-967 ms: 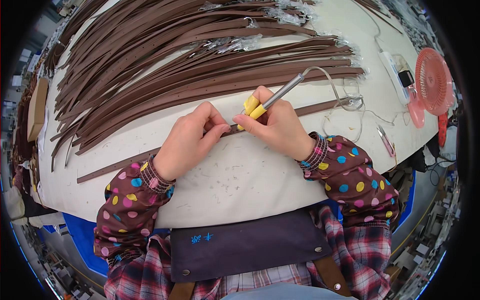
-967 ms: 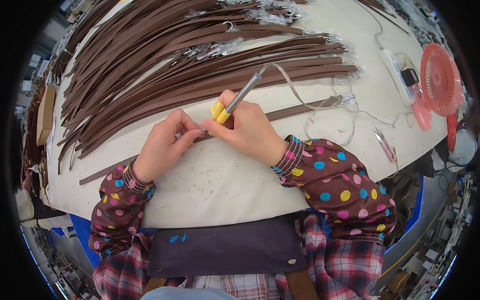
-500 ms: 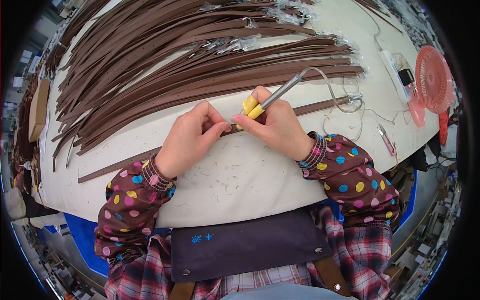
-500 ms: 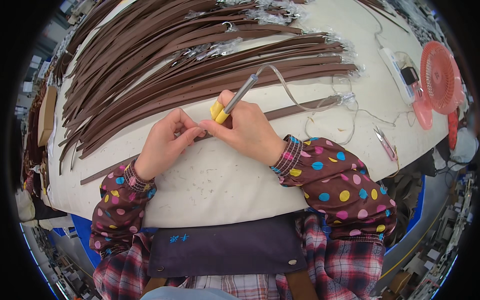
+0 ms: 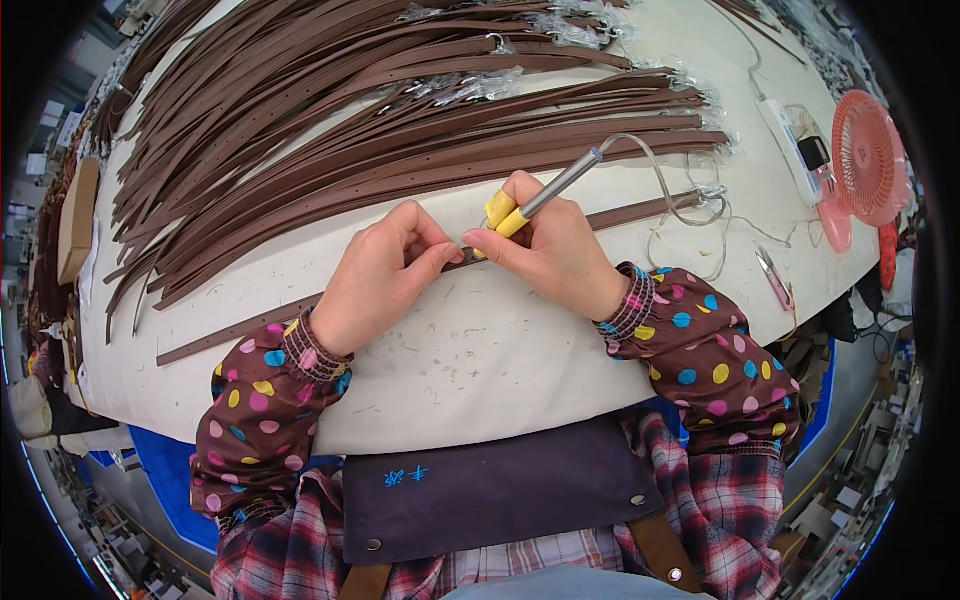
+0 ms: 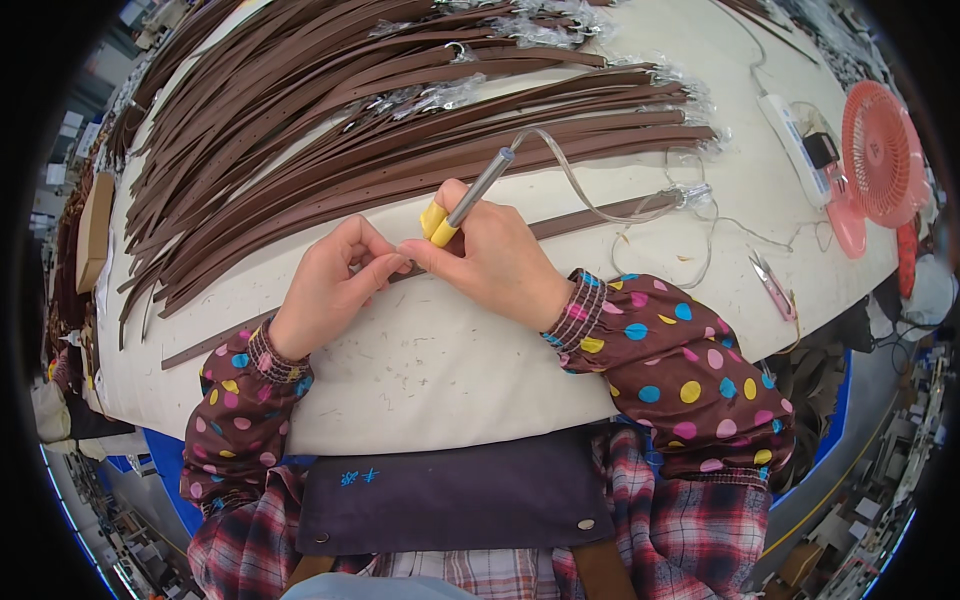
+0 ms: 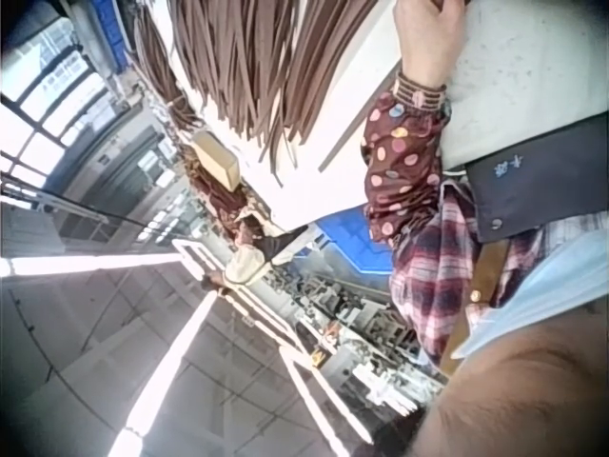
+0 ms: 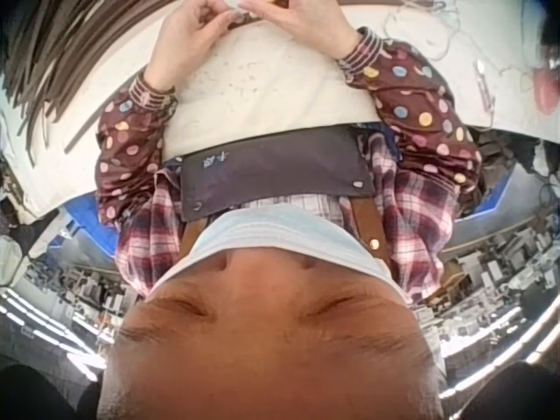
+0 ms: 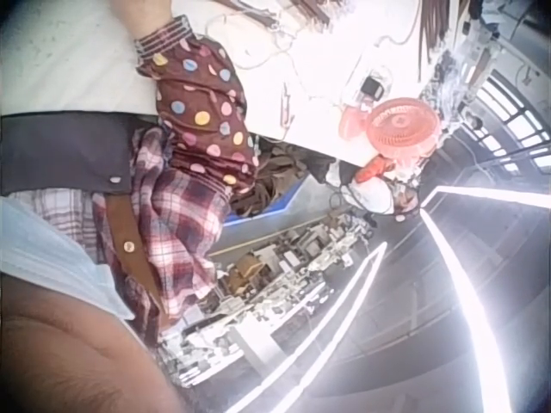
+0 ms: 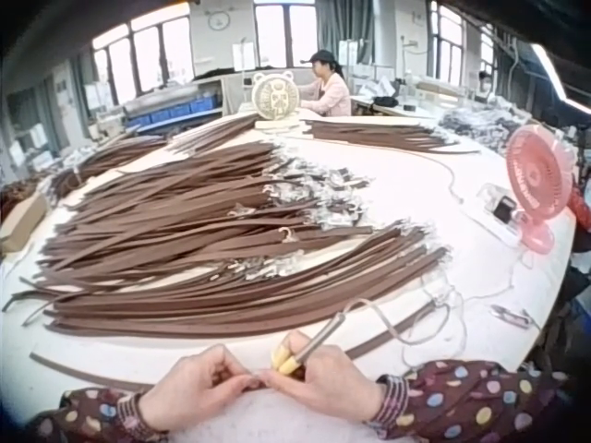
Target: Finishing the ends of leather straps using a heated tool in a workshop.
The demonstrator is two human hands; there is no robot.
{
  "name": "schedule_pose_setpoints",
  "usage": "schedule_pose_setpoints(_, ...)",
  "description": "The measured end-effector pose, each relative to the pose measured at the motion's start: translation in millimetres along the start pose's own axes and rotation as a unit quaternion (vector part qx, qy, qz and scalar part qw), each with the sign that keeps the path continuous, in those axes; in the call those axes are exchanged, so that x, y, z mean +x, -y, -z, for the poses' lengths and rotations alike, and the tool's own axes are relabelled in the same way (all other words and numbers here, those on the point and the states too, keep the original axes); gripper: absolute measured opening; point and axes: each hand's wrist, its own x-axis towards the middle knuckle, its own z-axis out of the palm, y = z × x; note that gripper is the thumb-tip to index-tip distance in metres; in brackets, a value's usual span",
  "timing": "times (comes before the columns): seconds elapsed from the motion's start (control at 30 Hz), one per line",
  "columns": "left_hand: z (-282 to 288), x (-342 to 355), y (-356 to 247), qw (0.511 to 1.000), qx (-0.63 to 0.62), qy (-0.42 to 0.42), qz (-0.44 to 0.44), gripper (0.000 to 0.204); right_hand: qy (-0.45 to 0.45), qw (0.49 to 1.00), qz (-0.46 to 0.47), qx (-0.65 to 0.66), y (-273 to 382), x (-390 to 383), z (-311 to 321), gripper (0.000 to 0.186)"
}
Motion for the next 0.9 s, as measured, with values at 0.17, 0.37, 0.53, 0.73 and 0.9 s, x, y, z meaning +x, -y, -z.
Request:
schedule_pose_setpoints(0.17, -0.3, 0.9, 2.0, 1.0, -0.01, 0.002, -0.001, 0.015, -0.004, 1.0, 0.003, -0.002, -0.8, 0.3, -1.0, 0.028)
schedule_pose_setpoints(0.37, -0.5, 0.3, 0.6, 1.0, -0.003, 0.001, -0.001, 0.015, 0.001, 1.0, 0.0, -0.008, 1.3, 0.2, -0.5, 0.029)
schedule_pose_setpoints(0.53, -0.8, 0.4, 1.3, 1.0, -0.002, 0.0, -0.003, 0.015, -0.001, 1.0, 0.008, -0.009, 0.2, -0.1, -0.6, 0.029)
schedule_pose_setpoints(0.73, -0.7, 0.3, 1.0, 1.0, -0.005, 0.0, -0.005, 0.015, -0.003, 1.0, 0.01, -0.008, 1.2, -0.3, -0.1, 0.03)
schedule_pose_setpoints(0.9, -1.3, 0.7, 4.0, 1.0, -0.007, -0.003, -0.018, 0.015, -0.005, 1.0, 0.013, -0.01, 0.8, -0.3, -0.6, 0.03)
